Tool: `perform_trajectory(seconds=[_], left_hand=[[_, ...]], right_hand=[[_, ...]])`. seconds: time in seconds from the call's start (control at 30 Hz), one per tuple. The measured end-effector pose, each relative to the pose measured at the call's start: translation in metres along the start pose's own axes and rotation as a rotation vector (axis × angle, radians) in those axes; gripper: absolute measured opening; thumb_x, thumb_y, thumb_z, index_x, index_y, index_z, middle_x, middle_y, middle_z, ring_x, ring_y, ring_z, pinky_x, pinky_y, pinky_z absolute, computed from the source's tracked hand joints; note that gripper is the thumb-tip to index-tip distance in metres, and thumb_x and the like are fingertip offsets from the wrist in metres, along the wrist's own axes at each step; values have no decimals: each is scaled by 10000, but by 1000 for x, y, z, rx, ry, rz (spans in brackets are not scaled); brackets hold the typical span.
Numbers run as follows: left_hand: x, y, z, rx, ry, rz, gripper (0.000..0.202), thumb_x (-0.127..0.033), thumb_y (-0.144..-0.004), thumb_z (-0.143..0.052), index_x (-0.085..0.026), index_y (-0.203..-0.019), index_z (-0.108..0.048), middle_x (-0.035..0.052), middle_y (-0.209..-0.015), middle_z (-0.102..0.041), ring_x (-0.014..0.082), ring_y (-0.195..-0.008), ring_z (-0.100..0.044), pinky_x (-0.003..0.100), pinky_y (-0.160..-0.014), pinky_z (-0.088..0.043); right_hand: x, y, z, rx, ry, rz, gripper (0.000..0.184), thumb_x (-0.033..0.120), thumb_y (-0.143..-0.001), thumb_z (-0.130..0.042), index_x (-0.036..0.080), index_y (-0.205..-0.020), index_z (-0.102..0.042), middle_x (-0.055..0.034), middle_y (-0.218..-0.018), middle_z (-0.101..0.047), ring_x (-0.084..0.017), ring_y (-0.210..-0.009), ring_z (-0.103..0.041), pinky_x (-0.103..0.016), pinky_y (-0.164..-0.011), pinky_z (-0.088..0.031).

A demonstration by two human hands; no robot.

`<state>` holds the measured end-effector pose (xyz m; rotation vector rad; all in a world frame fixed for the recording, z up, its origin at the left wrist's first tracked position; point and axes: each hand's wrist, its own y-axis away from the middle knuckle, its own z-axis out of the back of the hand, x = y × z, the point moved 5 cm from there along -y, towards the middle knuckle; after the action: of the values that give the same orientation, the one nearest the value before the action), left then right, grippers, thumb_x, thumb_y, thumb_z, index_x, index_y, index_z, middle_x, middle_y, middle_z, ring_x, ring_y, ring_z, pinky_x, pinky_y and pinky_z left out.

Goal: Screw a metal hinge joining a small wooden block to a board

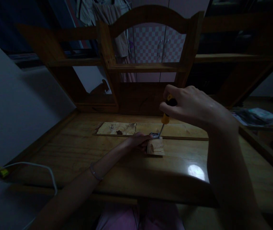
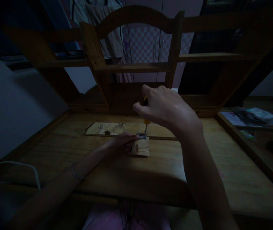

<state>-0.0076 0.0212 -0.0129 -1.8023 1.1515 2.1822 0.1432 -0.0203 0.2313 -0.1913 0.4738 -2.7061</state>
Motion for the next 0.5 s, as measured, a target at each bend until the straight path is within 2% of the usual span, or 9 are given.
perform_trajectory(seconds=[0.1, 0.23, 0.5], left_hand=[[-1, 1, 1, -25, -11, 1, 644, -695, -756, -676, -197, -459, -396, -32, -403, -401, 116, -391, -492, 254, -457, -426], [-2, 4, 0, 14, 6, -27, 631, -692, -738, -692, -195, -475, -405, -40, -417, -406, 112, -392, -486, 258, -470, -433], [2, -1, 1, 62, 25, -69, 626, -688, -749, -682, -195, -486, -400, -43, -421, -405, 103, -381, -479, 241, -430, -375]], right_hand=[[0, -1, -1, 28, -43, 20, 268, 450, -899, -522, 214, -990, -610, -69, -797, -655, -256, -766, -612, -358, -695, -407], [5, -1, -3, 65, -111, 109, 226, 359, -881, -546, 228, -1057, -601, -75, -929, -678, -262, -871, -623, -362, -749, -439], [8, -3, -6, 61, -149, 157, 216, 343, -921, -522, 232, -1095, -589, -55, -908, -677, -235, -818, -638, -356, -762, -460]])
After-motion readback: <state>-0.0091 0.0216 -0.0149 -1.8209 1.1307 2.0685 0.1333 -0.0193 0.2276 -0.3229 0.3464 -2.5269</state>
